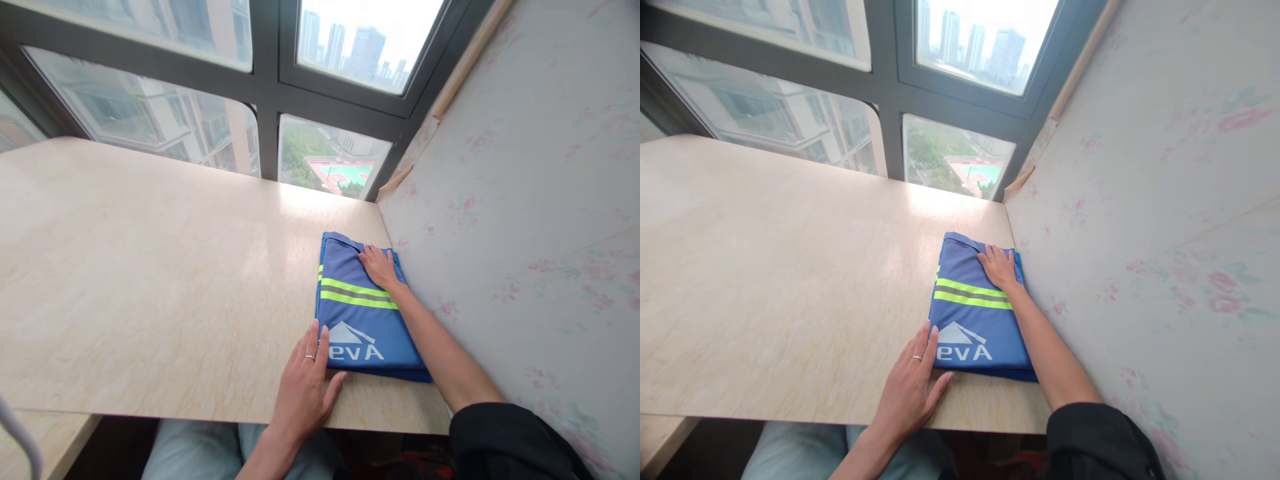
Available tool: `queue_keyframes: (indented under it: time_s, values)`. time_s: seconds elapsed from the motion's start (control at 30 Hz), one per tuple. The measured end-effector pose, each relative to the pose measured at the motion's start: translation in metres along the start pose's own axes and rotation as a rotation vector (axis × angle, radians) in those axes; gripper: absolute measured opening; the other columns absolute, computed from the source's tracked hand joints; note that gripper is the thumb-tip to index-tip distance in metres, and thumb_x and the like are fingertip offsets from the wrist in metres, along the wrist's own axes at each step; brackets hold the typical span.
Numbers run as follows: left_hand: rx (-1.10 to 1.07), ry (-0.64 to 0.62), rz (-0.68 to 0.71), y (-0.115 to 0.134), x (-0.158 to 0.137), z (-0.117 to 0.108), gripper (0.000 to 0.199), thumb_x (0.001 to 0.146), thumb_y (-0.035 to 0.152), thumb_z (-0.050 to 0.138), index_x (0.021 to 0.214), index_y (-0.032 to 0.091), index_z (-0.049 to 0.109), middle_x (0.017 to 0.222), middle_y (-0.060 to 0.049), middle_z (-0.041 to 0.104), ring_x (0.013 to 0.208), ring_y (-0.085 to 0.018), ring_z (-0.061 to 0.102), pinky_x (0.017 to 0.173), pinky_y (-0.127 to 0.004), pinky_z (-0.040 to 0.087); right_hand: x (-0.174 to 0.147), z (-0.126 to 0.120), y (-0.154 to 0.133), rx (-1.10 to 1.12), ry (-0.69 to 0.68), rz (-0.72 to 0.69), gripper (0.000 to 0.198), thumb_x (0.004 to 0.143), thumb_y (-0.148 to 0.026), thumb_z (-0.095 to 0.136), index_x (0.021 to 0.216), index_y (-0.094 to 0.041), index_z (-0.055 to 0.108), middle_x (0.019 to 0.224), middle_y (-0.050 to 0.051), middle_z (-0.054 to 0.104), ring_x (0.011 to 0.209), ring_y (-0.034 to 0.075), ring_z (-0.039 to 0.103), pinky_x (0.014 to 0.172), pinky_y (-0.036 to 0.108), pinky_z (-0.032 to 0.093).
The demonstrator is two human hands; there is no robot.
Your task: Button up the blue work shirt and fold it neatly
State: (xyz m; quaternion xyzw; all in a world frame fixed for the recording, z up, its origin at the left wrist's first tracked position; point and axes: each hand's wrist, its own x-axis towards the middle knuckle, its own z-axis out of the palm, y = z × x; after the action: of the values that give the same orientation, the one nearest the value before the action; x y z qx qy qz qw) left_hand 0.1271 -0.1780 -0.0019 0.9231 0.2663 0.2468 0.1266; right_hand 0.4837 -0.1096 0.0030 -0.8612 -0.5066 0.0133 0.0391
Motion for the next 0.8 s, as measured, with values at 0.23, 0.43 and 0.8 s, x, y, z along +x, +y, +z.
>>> queue_keyframes:
  time_s: [0.23, 0.43, 0.8]
  values:
    - [-0.017, 0.013, -0.001, 0.001, -0.001, 0.005, 0.077, 0.098, 0.043, 0.05, 0.157, 0.005, 0.019, 0.158, -0.023, 0.03, 0.143, -0.034, 0.038, 0.11, -0.045, 0.042, 0.003, 0.004, 0.001, 0.156, 0.156, 0.061, 0.049, 0.11, -0.035, 0.021, 0.135, -0.017, 0.06, 0.142, 0.01, 0.055, 0.135, 0.023, 0.046, 0.119, 0.052, 0.019]
    - [0.019, -0.003, -0.013, 0.0, -0.003, 0.003, 0.066, 0.096, 0.028, 0.05, 0.153, 0.006, 0.028, 0.154, -0.019, 0.04, 0.143, -0.03, 0.038, 0.116, -0.05, 0.033, 0.005, 0.005, -0.002, 0.009, 0.15, 0.019, 0.044, 0.107, -0.039, 0.037, 0.139, -0.015, 0.055, 0.144, 0.013, 0.052, 0.135, 0.026, 0.045, 0.116, 0.053, 0.023]
    - [-0.092, -0.013, 0.02, -0.011, -0.013, -0.008, 0.066, 0.092, 0.023, 0.052, 0.152, 0.006, 0.03, 0.15, -0.017, 0.046, 0.14, -0.03, 0.044, 0.115, -0.053, 0.036, 0.004, -0.012, 0.0, 0.277, 0.079, 0.038, 0.041, 0.103, -0.032, 0.037, 0.131, -0.015, 0.062, 0.141, 0.013, 0.055, 0.135, 0.027, 0.046, 0.118, 0.053, 0.02]
